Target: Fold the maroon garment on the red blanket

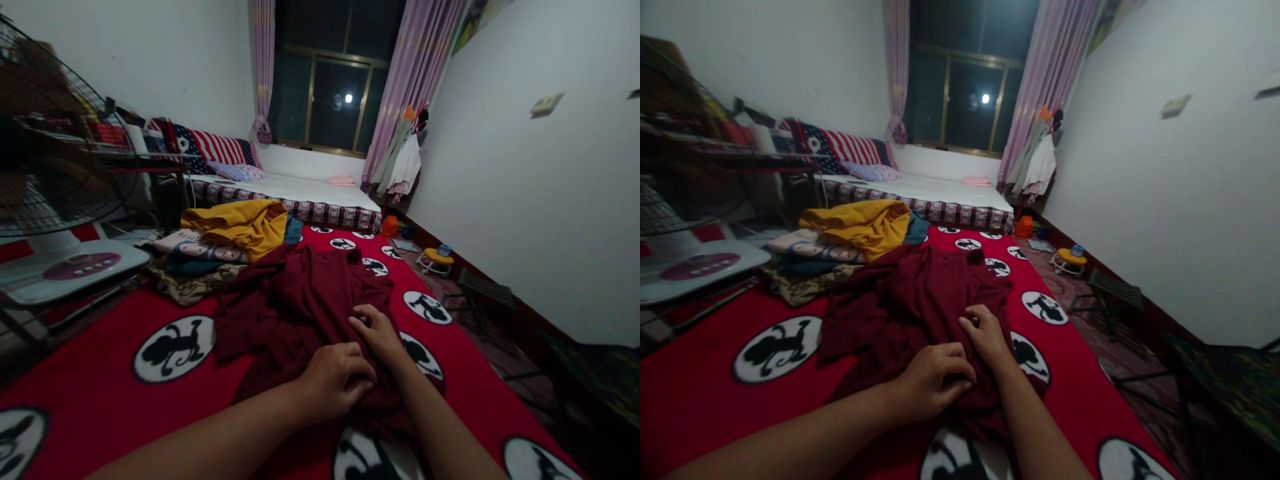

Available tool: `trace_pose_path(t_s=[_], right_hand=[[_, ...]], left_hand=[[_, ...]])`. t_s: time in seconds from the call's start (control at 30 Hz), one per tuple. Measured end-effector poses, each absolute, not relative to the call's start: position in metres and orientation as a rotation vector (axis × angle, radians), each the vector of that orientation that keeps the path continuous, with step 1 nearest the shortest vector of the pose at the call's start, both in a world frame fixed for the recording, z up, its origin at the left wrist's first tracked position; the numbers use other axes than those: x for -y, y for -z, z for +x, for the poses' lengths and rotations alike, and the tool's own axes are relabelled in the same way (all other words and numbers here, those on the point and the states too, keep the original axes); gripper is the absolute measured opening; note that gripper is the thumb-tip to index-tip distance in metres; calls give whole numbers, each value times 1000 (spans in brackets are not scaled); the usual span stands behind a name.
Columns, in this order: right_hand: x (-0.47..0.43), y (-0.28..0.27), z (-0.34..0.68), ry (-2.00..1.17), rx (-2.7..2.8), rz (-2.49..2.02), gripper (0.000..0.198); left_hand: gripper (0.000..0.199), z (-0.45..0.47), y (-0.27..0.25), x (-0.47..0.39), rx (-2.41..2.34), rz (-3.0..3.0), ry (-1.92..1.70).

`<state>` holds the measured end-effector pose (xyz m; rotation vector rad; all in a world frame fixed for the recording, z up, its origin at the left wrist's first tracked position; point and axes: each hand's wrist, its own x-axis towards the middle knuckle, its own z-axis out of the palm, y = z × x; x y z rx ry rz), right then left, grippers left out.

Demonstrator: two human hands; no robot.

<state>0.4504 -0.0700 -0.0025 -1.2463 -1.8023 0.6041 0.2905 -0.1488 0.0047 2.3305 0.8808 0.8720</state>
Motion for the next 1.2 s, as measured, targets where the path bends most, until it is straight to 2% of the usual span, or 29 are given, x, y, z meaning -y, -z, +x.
trace_pose_path(t_s=[0.43,0.63,0.73,0.83,0.93,1.03,1.1,1.2], right_hand=[[71,3,453,-653,1830,-1233,26],[74,-1,454,-698,1756,-1281,37],[75,-5,456,-770,1677,-1318,42],[79,-11,457,-761,1563,-1309,41],[92,-23,452,-748,1609,-1164,36],[116,-37,439,-829,1907,-915,31],[134,-44,427,-902,2168,-780,38],[155,-45,409,-754,2577,-771,73]], left_hand=[[14,289,-6,149,-840,2268,-916],[29,274,-29,129,-743,2008,-811],[21,244,-48,102,-887,2104,-1034],[40,198,-57,70,-1229,2283,-1331],[54,157,-46,44,-1474,2405,-1270],[57,134,-25,30,-1422,2399,-1130],[55,129,-12,28,-1328,2385,-1010],[46,128,-2,32,-1308,2391,-806]])
